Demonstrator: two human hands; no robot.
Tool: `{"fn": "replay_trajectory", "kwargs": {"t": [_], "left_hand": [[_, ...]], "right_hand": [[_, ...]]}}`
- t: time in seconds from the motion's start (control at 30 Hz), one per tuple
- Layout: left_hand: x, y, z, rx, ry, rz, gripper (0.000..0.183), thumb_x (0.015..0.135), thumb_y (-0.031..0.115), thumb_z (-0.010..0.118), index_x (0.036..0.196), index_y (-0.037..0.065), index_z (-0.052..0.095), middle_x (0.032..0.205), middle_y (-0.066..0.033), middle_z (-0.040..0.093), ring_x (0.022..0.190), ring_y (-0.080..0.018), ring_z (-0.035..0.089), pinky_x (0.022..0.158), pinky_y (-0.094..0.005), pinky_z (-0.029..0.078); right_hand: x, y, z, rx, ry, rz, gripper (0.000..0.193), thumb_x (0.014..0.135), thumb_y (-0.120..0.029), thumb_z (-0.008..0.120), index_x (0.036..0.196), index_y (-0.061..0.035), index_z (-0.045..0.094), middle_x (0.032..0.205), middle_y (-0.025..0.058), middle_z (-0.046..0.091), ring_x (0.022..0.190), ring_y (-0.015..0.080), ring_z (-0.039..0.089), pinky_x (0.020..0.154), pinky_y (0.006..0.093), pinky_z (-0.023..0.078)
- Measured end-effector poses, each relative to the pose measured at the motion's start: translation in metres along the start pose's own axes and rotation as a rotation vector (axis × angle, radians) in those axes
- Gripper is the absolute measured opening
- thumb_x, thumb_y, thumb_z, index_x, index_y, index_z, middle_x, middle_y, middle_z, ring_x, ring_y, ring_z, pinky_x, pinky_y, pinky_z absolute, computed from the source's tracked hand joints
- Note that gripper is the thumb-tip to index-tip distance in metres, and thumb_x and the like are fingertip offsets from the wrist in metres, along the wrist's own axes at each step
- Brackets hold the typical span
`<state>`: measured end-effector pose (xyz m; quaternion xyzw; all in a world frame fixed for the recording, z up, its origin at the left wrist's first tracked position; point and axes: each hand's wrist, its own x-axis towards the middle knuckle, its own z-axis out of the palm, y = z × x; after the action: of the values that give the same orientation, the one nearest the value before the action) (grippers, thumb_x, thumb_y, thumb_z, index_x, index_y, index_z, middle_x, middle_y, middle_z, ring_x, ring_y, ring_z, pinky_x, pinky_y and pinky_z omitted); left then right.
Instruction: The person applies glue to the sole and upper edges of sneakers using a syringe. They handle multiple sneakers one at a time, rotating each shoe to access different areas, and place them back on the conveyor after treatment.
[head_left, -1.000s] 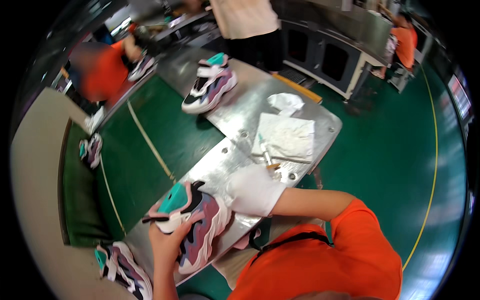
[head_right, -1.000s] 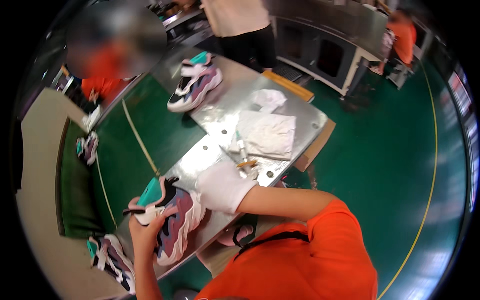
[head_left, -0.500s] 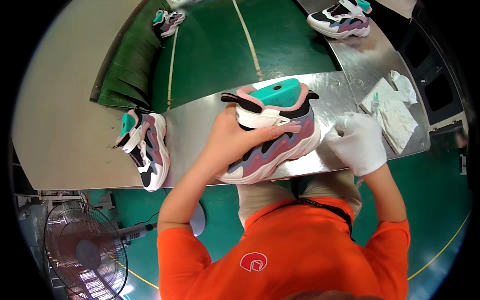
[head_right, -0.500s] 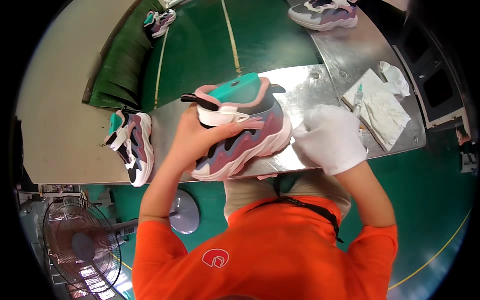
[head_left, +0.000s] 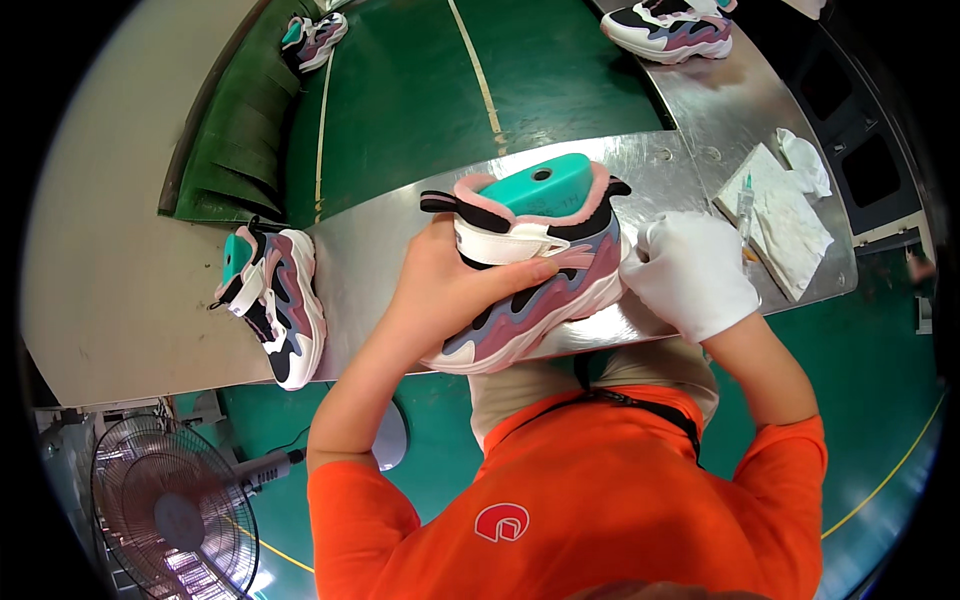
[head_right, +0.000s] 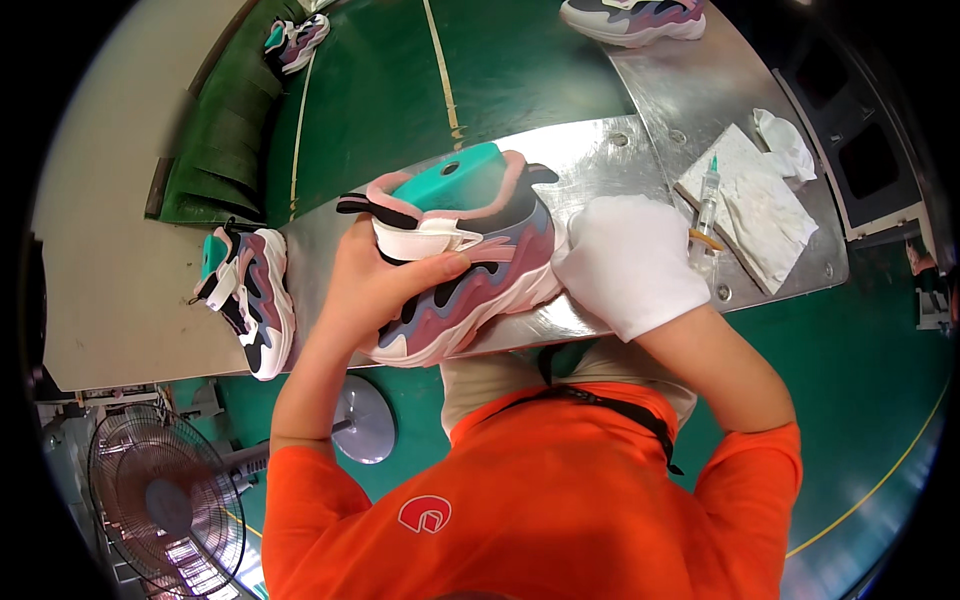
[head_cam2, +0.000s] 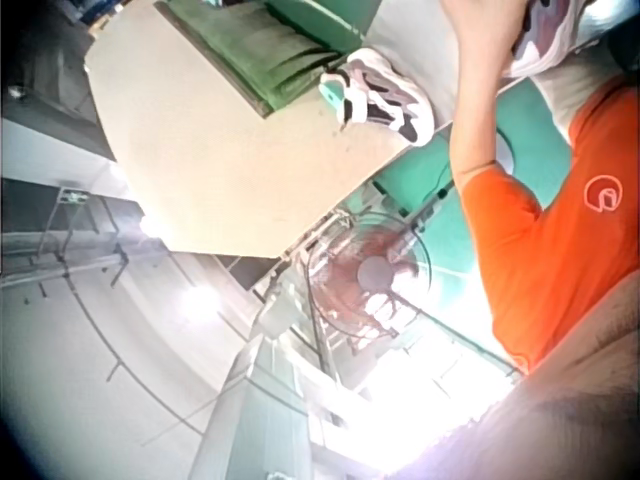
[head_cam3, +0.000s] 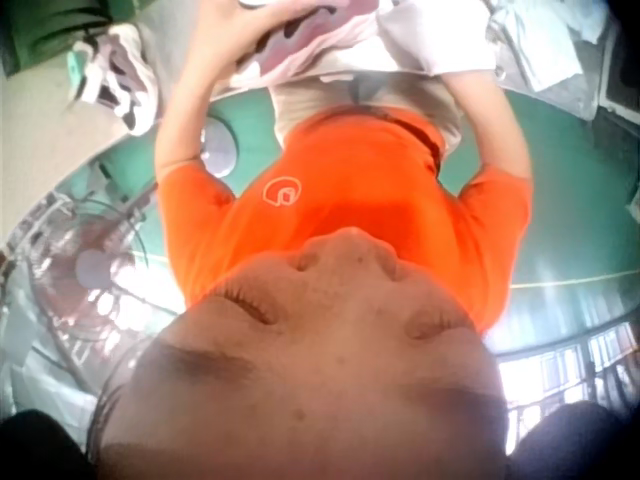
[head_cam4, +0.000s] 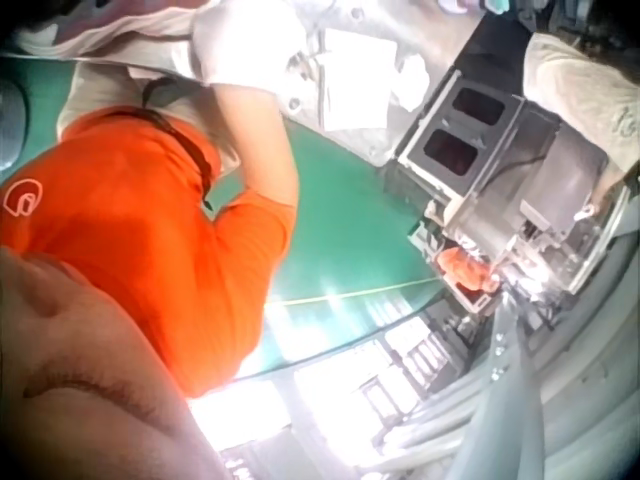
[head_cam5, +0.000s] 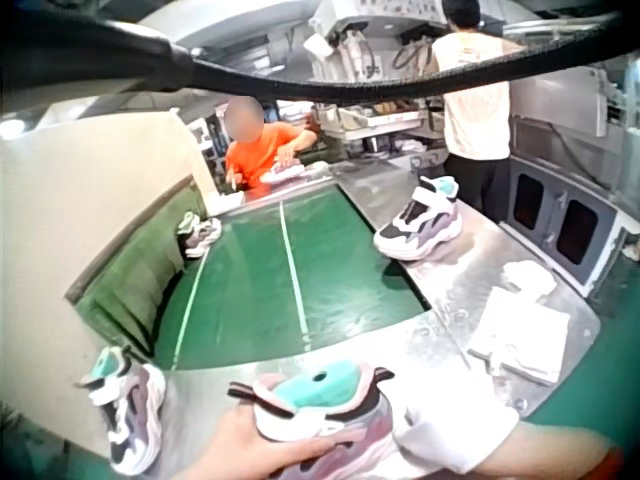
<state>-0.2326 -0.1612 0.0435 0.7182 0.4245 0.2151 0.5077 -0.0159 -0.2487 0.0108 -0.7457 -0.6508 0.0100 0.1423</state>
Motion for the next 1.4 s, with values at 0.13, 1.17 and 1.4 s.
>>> {"fn": "replay_trajectory", "kwargs": {"t": [0.13,1.17,1.4], "left_hand": [[-0.004,0.005,0.001,0.09,0.005,0.021,0.075,0.066,0.032,0.085,0.124,0.0,0.05,0.104,-0.0112,0.066,0.096,-0.0181,0.065,0.084,-0.0305,0.05],[-0.014,-0.005,0.013,-0.123,0.032,0.174,0.064,0.064,0.01,0.087,0.116,-0.004,0.051,0.104,-0.0101,0.062,0.092,-0.0152,0.061,0.082,-0.0292,0.05],[0.046,0.031,0.018,-0.069,0.018,0.357,0.065,0.067,0.01,0.085,0.118,-0.005,0.049,0.109,-0.0117,0.061,0.097,-0.0152,0.06,0.085,-0.0294,0.05]], "right_hand": [[0.009,-0.005,-0.014,-0.023,-0.23,0.055,0.02,0.072,-0.021,0.058,0.067,-0.0055,0.071,0.072,0.0194,0.065,0.073,0.0361,0.066,0.066,0.0434,0.052],[-0.076,0.067,-0.032,0.014,-0.045,0.228,0.082,0.058,-0.042,0.083,0.128,-0.0181,0.048,0.1,0.0202,0.056,0.084,0.0386,0.063,0.07,0.0443,0.052],[-0.07,0.079,-0.017,0.248,-0.131,0.2,0.075,0.064,-0.037,0.08,0.13,-0.0193,0.049,0.1,0.0211,0.056,0.089,0.0393,0.062,0.077,0.0449,0.05]]}}
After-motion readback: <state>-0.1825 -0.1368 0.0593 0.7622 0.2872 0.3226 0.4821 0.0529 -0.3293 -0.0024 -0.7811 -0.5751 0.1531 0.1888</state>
